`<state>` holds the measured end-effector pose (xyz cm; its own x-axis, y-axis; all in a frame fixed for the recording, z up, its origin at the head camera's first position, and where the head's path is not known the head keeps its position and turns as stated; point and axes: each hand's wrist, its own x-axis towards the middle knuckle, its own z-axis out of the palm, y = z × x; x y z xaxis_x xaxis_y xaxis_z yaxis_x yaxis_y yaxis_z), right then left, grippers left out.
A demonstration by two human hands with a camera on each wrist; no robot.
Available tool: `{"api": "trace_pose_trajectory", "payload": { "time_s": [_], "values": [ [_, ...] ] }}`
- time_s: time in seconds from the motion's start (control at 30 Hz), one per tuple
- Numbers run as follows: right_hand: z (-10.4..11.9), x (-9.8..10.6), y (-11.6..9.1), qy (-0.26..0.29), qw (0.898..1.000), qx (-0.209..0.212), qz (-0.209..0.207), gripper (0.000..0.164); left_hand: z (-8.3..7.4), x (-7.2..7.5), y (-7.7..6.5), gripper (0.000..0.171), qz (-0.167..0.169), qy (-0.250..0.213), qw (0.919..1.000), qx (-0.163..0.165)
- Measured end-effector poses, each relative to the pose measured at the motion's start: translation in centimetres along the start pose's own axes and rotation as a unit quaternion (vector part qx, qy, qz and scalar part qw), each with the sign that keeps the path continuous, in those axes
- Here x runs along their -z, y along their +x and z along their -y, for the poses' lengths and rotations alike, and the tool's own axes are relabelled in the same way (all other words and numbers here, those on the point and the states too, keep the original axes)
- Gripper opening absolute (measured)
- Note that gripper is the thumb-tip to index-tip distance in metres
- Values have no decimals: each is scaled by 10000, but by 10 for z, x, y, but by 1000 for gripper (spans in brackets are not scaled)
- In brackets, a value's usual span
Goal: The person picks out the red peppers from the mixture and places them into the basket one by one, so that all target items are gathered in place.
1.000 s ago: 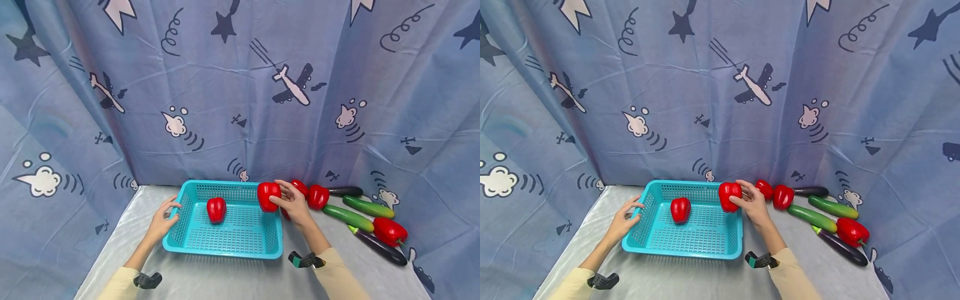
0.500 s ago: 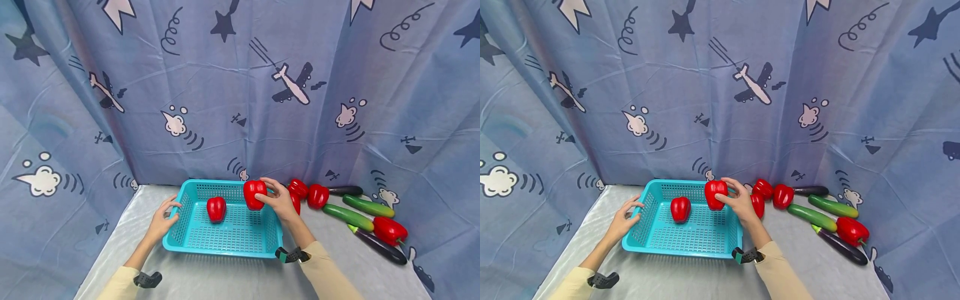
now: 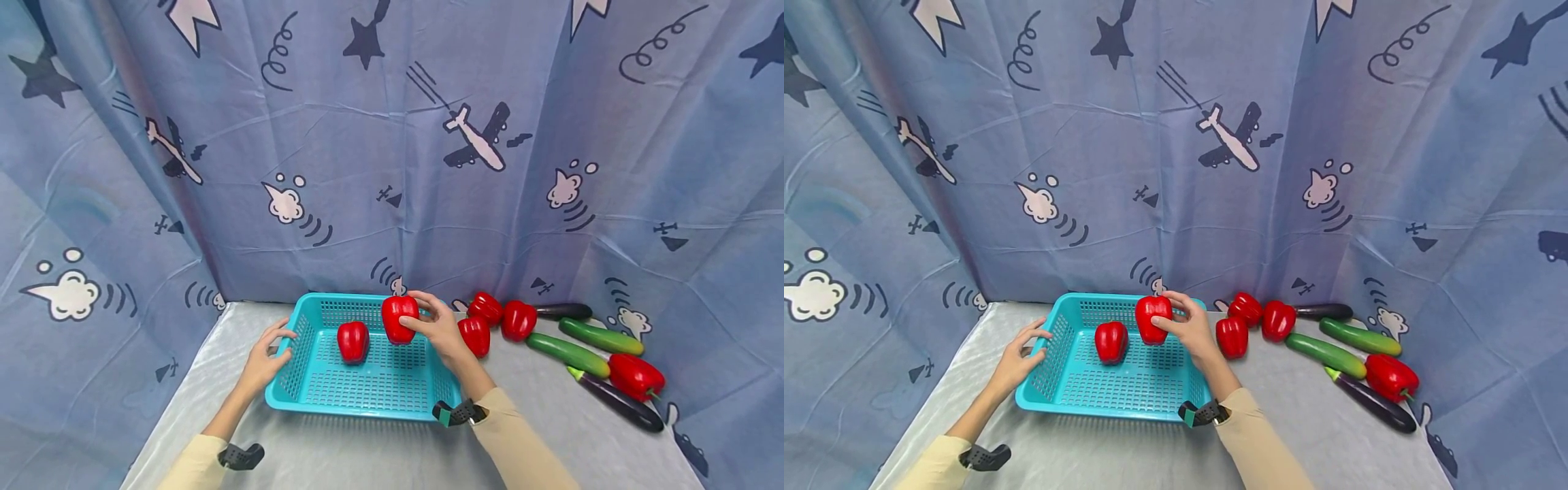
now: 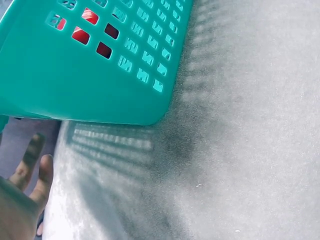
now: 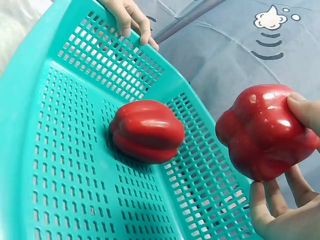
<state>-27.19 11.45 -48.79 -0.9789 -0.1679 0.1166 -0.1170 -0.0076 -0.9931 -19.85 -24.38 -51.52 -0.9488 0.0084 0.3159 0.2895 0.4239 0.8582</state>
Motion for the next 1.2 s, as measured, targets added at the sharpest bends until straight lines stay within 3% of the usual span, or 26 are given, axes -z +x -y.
{"api": "trace_pose_trajectory", "payload": {
  "time_s": [0.47, 1.2],
  "values": [
    [-11, -17, 13, 337, 9978, -457, -340, 60, 0, 0, 0, 26, -37, 52, 10000, -67],
    [-40, -30, 19, -115, 9926, -1104, -501, 56, 5, 0, 0, 26, -62, -3, 10000, -77]
  ]
}}
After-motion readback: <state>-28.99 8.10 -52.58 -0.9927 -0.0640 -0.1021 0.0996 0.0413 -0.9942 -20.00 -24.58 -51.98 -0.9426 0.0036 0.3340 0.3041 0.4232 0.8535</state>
